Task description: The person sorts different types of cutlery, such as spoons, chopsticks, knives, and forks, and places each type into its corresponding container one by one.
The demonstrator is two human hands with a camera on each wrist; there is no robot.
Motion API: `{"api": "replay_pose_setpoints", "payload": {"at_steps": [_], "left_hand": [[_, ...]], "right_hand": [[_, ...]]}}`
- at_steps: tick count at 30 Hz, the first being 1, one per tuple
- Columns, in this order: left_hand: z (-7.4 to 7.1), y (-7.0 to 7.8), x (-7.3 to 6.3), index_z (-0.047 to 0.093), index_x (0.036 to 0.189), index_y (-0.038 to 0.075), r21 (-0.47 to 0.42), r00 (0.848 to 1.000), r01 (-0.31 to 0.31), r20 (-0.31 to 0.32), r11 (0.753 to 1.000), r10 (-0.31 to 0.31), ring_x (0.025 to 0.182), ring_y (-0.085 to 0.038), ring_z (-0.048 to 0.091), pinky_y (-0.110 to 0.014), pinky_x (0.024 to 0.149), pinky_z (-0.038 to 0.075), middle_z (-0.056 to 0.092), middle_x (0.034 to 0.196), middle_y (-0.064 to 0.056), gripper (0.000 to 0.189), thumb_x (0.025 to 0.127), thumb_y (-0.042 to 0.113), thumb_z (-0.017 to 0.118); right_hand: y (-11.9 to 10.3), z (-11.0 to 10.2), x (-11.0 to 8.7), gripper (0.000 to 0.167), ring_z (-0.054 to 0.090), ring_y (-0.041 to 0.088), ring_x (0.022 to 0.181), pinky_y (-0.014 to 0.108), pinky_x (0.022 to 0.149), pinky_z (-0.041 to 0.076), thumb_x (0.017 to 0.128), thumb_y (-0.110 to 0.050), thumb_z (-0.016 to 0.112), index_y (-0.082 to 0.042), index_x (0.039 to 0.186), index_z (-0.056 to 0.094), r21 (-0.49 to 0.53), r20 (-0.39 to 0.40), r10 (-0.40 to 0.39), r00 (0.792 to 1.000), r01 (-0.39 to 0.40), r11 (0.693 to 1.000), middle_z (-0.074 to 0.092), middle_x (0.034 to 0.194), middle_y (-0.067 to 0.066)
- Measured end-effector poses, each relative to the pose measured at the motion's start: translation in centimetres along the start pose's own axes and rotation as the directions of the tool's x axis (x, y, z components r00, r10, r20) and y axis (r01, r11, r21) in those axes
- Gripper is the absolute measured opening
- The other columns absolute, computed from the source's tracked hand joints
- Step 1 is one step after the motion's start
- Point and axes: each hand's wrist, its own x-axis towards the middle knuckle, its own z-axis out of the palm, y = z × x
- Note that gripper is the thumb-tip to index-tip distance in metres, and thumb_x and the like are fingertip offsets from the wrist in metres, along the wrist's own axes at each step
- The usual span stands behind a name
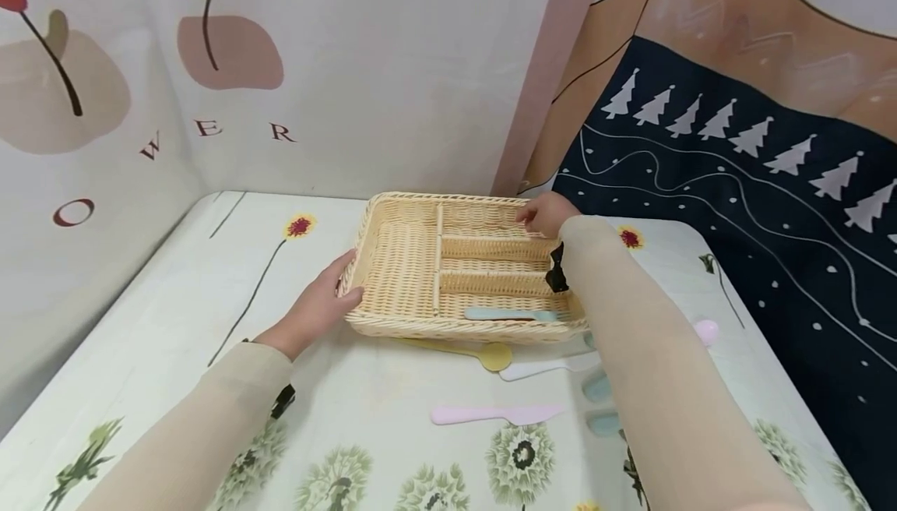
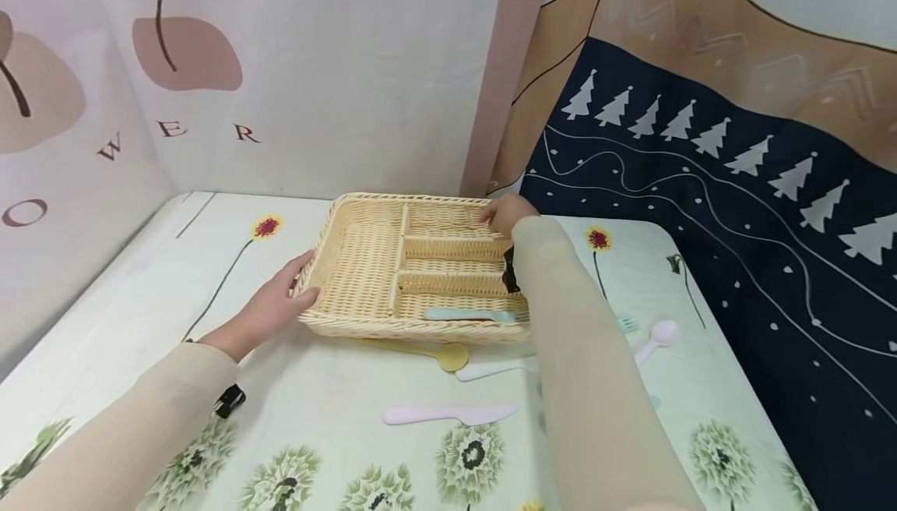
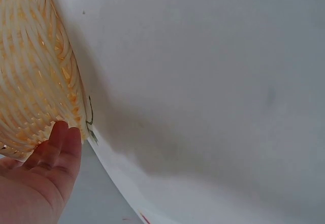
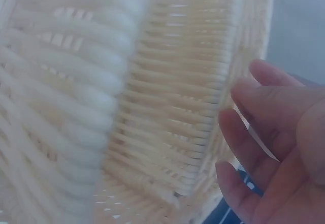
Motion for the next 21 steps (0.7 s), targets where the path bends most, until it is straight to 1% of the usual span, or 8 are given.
{"api": "replay_pose_setpoints", "payload": {"at_steps": [2,5,9,15,21], "left_hand": [[0.0,-0.1,0.1,0.007,0.156,0.011,0.001,1.0,0.001,0.003,1.0,-0.001,0.141,-0.036,0.024,-0.055,0.112,0.023,0.013,0.16,-0.02,0.075,0.095,0.023,0.047],[0.1,-0.1,0.2,0.006,0.156,0.009,0.01,1.0,-0.009,0.005,1.0,0.009,0.143,-0.038,0.021,-0.055,0.112,0.022,0.012,0.16,-0.021,0.075,0.095,0.022,0.047],[-0.1,-0.2,0.2,0.005,0.156,0.008,0.015,1.0,-0.017,0.005,1.0,0.017,0.144,-0.039,0.018,-0.056,0.113,0.02,0.011,0.16,-0.021,0.075,0.096,0.022,0.047],[-0.1,-0.3,0.1,0.004,0.156,0.009,0.009,1.0,-0.01,0.01,1.0,0.01,0.143,-0.039,0.02,-0.057,0.112,0.021,0.01,0.16,-0.022,0.075,0.096,0.022,0.047],[0.0,-0.1,0.2,0.004,0.156,0.008,0.001,1.0,-0.021,0.013,1.0,0.021,0.142,-0.04,0.021,-0.057,0.112,0.021,0.011,0.159,-0.022,0.076,0.095,0.022,0.047]], "right_hand": [[-0.2,-0.3,-0.7,0.031,0.052,0.026,0.099,0.039,0.089,0.046,0.092,-0.002,0.059,-0.004,0.122,0.066,0.042,-0.026,-0.013,1.0,0.014,0.999,0.062,0.115,0.015],[-0.6,-0.7,-1.9,0.031,0.052,0.027,0.103,0.041,0.093,0.046,0.093,-0.004,0.059,-0.003,0.123,0.064,0.115,-0.088,-0.031,0.996,0.041,0.993,0.062,0.116,0.016],[-1.2,-1.2,-3.3,0.03,0.051,0.027,0.107,0.042,0.097,0.045,0.095,-0.007,0.058,-0.004,0.124,0.063,0.222,-0.18,-0.037,0.983,0.077,0.972,0.06,0.118,0.014],[-1.9,-1.4,-5.1,0.03,0.053,0.026,0.107,0.039,0.097,0.045,0.095,-0.009,0.058,-0.006,0.126,0.061,0.318,-0.296,-0.057,0.954,0.154,0.936,0.059,0.117,0.013],[-2.6,-1.3,-7.1,0.035,0.056,0.022,0.108,0.036,0.097,0.047,0.094,-0.013,0.061,-0.011,0.129,0.059,0.386,-0.401,-0.034,0.916,0.202,0.9,0.061,0.118,0.007]]}}
